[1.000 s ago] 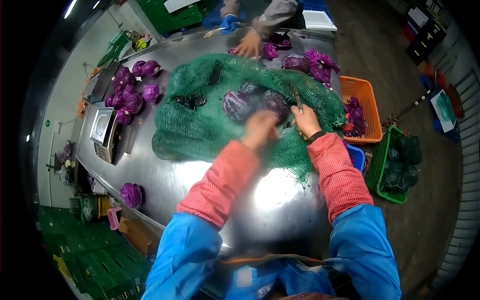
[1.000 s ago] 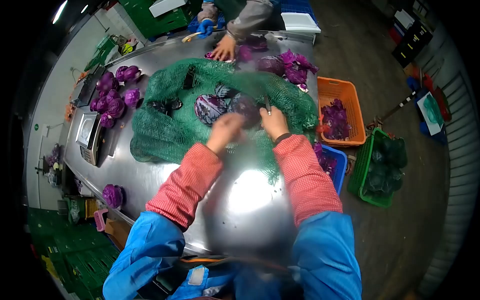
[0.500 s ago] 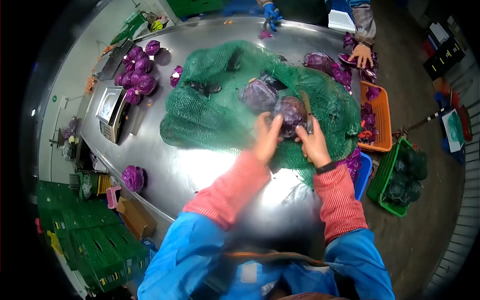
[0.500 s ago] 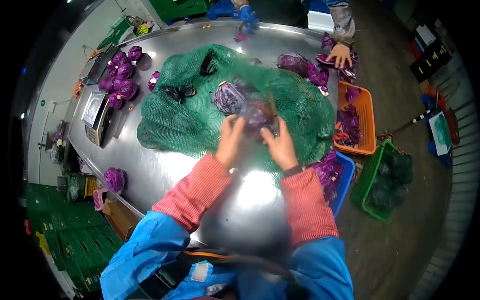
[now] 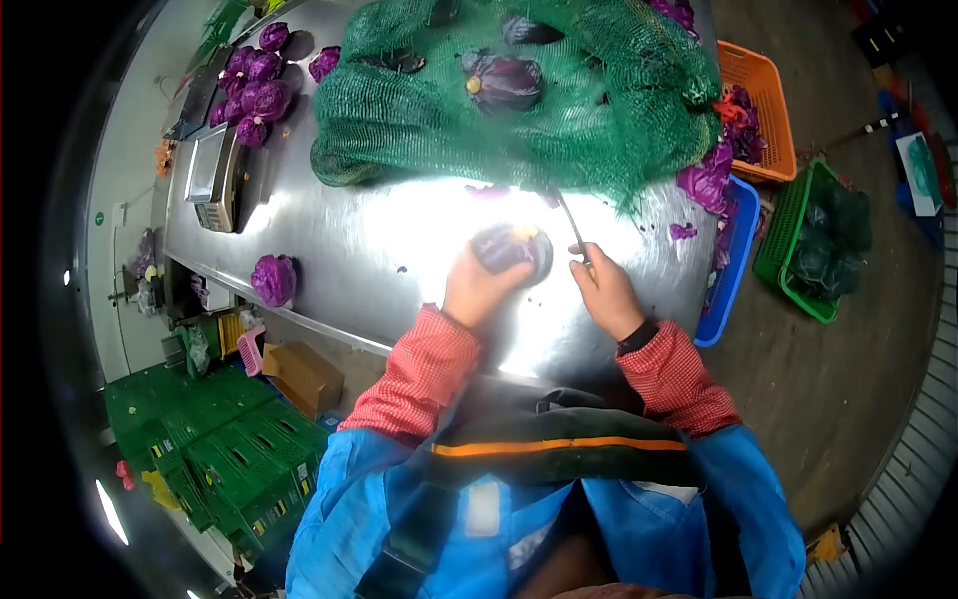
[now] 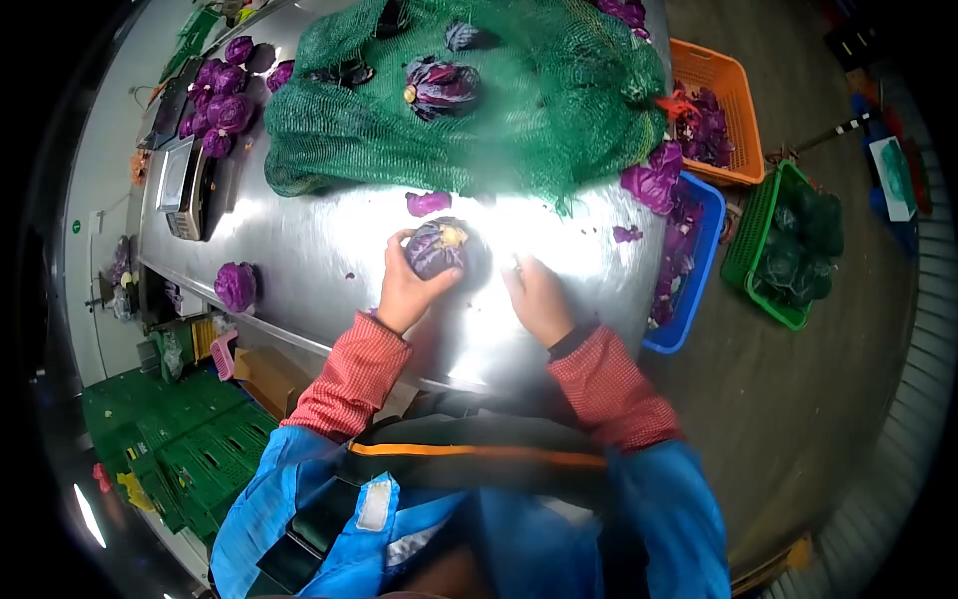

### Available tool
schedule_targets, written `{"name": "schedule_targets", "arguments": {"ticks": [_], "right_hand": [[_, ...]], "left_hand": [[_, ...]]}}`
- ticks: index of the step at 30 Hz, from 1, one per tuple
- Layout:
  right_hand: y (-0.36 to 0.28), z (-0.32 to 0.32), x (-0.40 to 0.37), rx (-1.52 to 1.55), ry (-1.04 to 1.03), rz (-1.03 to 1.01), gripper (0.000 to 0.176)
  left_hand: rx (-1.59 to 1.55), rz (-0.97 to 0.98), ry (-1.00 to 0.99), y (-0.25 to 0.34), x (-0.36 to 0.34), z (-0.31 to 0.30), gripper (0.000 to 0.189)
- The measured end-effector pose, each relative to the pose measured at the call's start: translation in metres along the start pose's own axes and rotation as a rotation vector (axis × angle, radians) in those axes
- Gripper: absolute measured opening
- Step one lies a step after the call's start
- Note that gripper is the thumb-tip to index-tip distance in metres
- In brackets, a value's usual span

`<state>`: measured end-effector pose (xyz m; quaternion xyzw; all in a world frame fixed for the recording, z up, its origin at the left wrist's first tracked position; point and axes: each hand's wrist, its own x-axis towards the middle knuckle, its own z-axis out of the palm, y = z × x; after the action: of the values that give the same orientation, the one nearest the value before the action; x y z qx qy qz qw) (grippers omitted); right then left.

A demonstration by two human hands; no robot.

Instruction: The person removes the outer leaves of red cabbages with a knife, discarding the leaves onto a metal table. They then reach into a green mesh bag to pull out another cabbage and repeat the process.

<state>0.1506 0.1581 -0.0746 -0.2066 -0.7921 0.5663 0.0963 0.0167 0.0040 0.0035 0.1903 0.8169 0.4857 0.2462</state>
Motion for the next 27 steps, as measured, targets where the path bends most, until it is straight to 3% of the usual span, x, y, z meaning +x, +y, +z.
{"name": "schedule_targets", "arguments": {"ticks": [8, 14, 18, 21, 23, 24, 27], "right_hand": [[-0.046, -0.01, -0.011, -0.598, 0.051, -0.251, 0.009], [-0.036, -0.013, 0.002, -0.821, 0.021, -0.315, 0.004], [-0.018, -0.015, 0.031, -0.92, -0.06, -0.176, 0.008], [-0.003, -0.015, 0.062, -0.935, -0.028, -0.116, 0.013], [-0.005, -0.01, 0.052, -0.926, -0.067, -0.082, 0.013], [-0.019, -0.015, 0.05, -0.763, -0.169, 0.093, 0.021], [-0.04, -0.017, 0.038, -0.138, -0.167, 0.213, 0.031]], "left_hand": [[-0.109, 0.083, 0.052, 0.011, 0.0, 0.013, 0.092], [0.133, 0.152, 0.1, 0.016, 0.016, 0.027, 0.092], [0.317, 0.271, 0.132, 0.008, 0.026, 0.036, 0.09], [0.297, 0.341, 0.102, 0.008, 0.029, 0.036, 0.09], [0.166, 0.28, 0.076, 0.0, 0.026, 0.024, 0.091], [0.1, 0.248, 0.044, -0.003, 0.022, 0.019, 0.092], [-0.127, 0.169, -0.039, -0.012, 0.01, 0.007, 0.095]]}}
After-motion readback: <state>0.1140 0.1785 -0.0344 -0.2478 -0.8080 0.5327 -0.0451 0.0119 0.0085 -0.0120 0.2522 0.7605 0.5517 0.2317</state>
